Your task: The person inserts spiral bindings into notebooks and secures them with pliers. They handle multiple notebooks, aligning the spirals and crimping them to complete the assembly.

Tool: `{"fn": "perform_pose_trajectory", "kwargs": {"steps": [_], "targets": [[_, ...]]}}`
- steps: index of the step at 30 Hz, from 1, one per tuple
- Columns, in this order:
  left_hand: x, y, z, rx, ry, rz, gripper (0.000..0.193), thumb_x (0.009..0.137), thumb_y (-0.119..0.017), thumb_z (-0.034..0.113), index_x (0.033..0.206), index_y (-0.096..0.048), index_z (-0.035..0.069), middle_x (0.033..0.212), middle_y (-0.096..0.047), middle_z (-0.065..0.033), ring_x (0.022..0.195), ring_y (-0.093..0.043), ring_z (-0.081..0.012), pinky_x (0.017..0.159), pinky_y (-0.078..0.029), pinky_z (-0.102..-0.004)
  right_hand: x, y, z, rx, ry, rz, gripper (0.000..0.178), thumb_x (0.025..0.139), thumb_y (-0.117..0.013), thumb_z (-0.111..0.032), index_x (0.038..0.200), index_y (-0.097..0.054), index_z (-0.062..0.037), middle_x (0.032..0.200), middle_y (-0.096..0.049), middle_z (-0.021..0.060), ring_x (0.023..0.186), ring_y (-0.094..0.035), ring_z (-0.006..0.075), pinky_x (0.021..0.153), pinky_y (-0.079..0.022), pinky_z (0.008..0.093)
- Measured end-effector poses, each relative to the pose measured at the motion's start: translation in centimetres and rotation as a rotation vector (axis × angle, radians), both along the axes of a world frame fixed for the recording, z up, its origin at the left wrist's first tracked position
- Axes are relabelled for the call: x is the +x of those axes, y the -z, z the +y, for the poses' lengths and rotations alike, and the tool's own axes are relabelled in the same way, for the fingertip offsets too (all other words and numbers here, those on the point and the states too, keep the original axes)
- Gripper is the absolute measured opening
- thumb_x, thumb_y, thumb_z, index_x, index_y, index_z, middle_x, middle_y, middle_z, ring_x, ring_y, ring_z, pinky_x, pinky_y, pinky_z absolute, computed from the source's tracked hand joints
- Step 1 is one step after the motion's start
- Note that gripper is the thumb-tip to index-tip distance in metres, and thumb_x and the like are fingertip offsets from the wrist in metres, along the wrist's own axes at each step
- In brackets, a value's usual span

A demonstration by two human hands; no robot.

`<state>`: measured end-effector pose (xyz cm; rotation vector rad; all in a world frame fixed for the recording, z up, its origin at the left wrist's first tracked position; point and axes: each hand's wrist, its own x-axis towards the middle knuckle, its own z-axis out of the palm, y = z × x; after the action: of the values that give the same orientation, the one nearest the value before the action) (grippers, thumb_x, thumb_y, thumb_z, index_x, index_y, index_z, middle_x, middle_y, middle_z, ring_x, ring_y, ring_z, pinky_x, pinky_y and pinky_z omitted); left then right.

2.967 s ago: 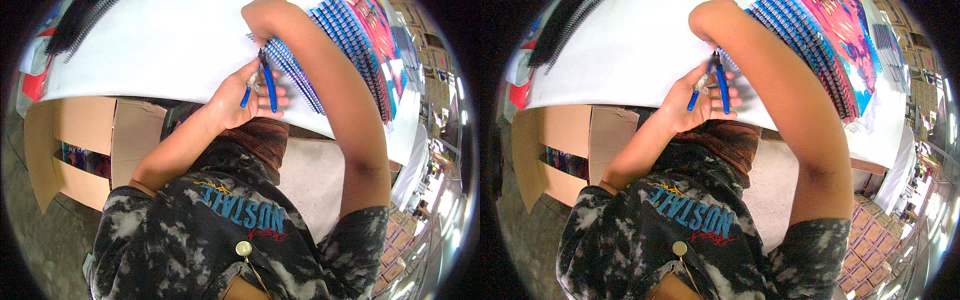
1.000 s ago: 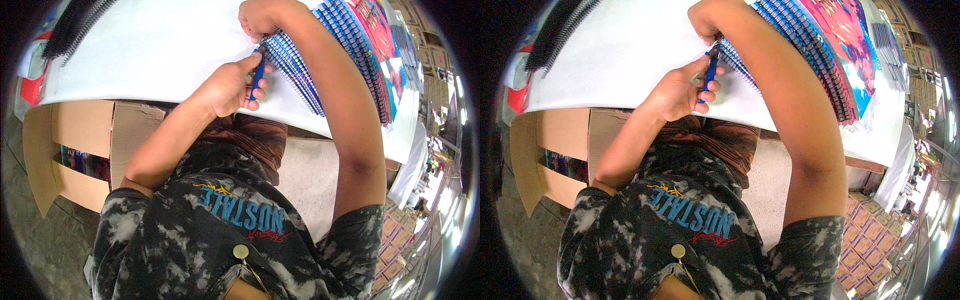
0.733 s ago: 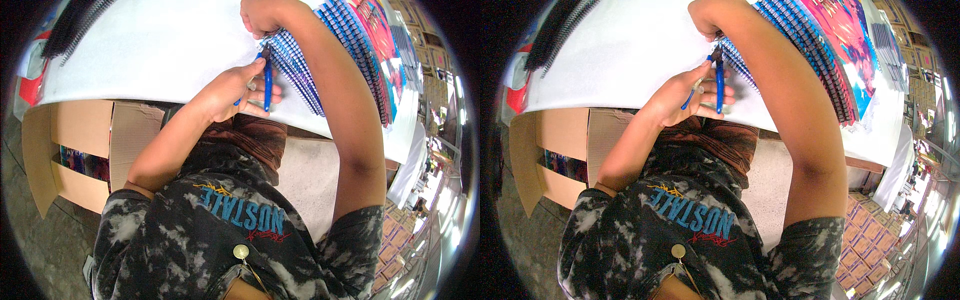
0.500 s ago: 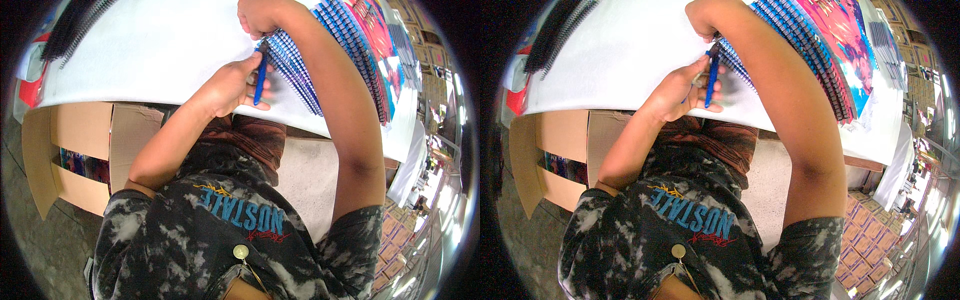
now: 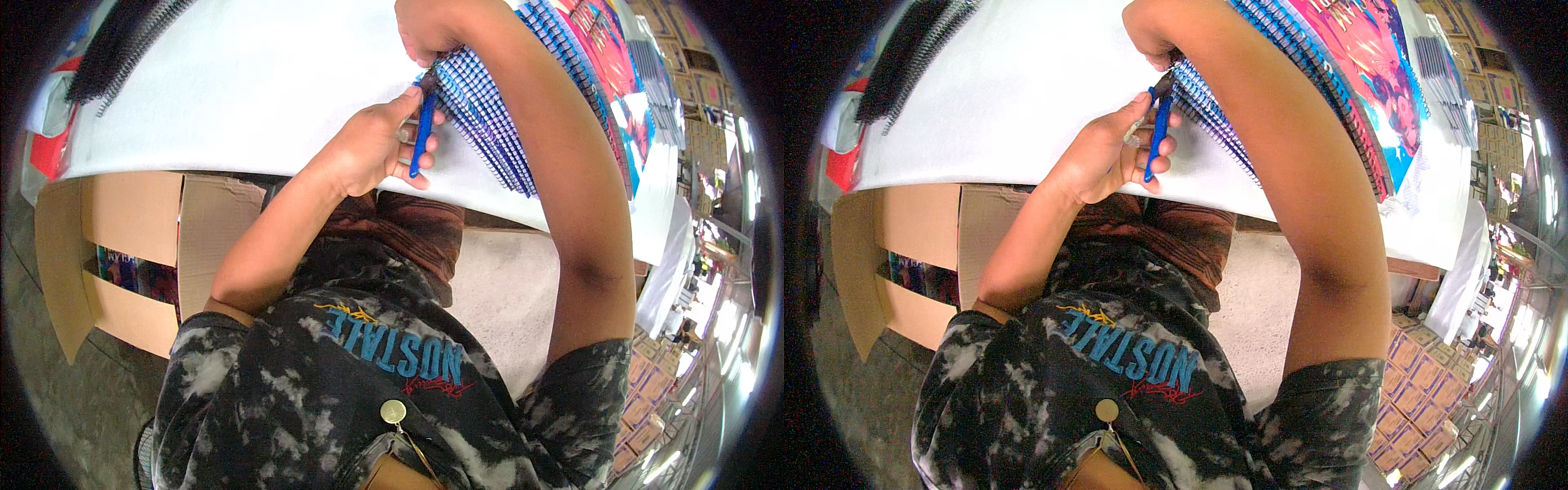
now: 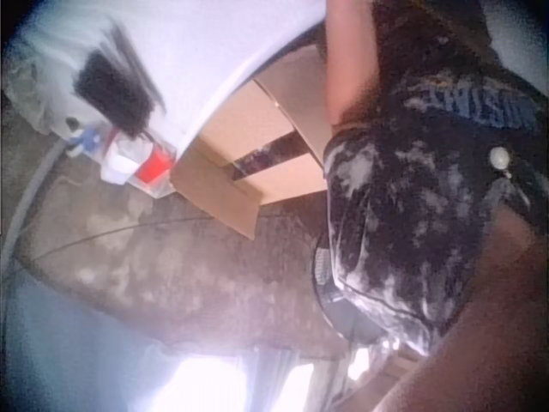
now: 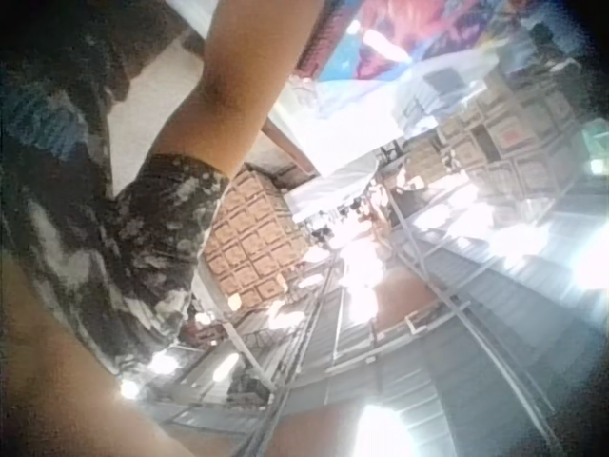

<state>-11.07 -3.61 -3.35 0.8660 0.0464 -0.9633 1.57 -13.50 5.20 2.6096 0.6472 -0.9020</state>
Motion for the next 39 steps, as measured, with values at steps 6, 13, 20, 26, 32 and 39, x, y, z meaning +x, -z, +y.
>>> {"fn": "perform_pose_trajectory", "kwargs": {"steps": [6,13,20,26,32,39], "targets": [[-0.6,-1.2,-0.2,0.0,-0.043,0.037,0.051,0.095,-0.031,0.048,0.115,-0.047,0.004,0.093,-0.055,-0.013,0.085,-0.059,-0.0243,0.071,-0.051,-0.0355,0.0,-0.3,-0.1,0.014,-0.034,-0.09,0.022,0.058,-0.068,-0.006,0.078,-0.068,0.0029,0.081,-0.065,0.0203,0.072,-0.064,0.0306,0.063,-0.05,0.0388],[0.3,-0.7,-0.7,-0.003,-0.032,-0.043,0.052,0.095,-0.03,0.048,0.116,-0.046,0.003,0.092,-0.055,-0.0132,0.082,-0.059,-0.0243,0.073,-0.052,-0.0378,0.1,-0.4,-0.2,0.032,0.017,-0.057,0.02,0.058,-0.069,-0.008,0.074,-0.068,0.0033,0.078,-0.064,0.0217,0.07,-0.064,0.0308,0.062,-0.05,0.0384],[-0.5,-1.8,-0.4,0.061,-0.025,-0.096,0.051,0.095,-0.03,0.047,0.113,-0.048,0.003,0.085,-0.055,-0.0095,0.073,-0.057,-0.0212,0.068,-0.052,-0.0334,0.5,0.3,-0.5,0.028,-0.065,-0.086,0.02,0.058,-0.069,-0.009,0.074,-0.068,0.0033,0.077,-0.064,0.0216,0.069,-0.064,0.0317,0.062,-0.051,0.0388],[0.4,-1.5,-1.1,0.026,-0.086,-0.072,0.053,0.094,-0.031,0.05,0.111,-0.05,0.003,0.084,-0.054,-0.0092,0.071,-0.056,-0.0199,0.064,-0.052,-0.0357,0.6,0.2,-0.7,0.06,-0.089,-0.084,0.02,0.058,-0.069,-0.009,0.073,-0.067,0.0035,0.077,-0.064,0.0223,0.069,-0.064,0.0324,0.062,-0.05,0.0387],[-0.9,-1.5,-0.7,0.078,0.0,-0.113,0.056,0.094,-0.03,0.051,0.113,-0.05,0.003,0.084,-0.054,-0.0097,0.074,-0.058,-0.0211,0.066,-0.053,-0.0365,0.6,-1.0,-1.0,0.078,-0.069,-0.121,0.02,0.057,-0.066,-0.01,0.072,-0.067,0.0037,0.076,-0.064,0.0221,0.067,-0.063,0.0316,0.061,-0.049,0.0404],[-0.1,-1.9,-1.2,0.064,-0.006,-0.174,0.061,0.093,-0.029,0.053,0.12,-0.046,0.001,0.101,-0.058,-0.0166,0.091,-0.062,-0.0259,0.071,-0.052,-0.0332,-0.5,-4.5,-0.4,-0.043,0.001,-0.047,0.02,0.056,-0.064,-0.008,0.071,-0.066,0.0043,0.072,-0.064,0.0208,0.061,-0.061,0.0291,0.057,-0.047,0.0387]]}}
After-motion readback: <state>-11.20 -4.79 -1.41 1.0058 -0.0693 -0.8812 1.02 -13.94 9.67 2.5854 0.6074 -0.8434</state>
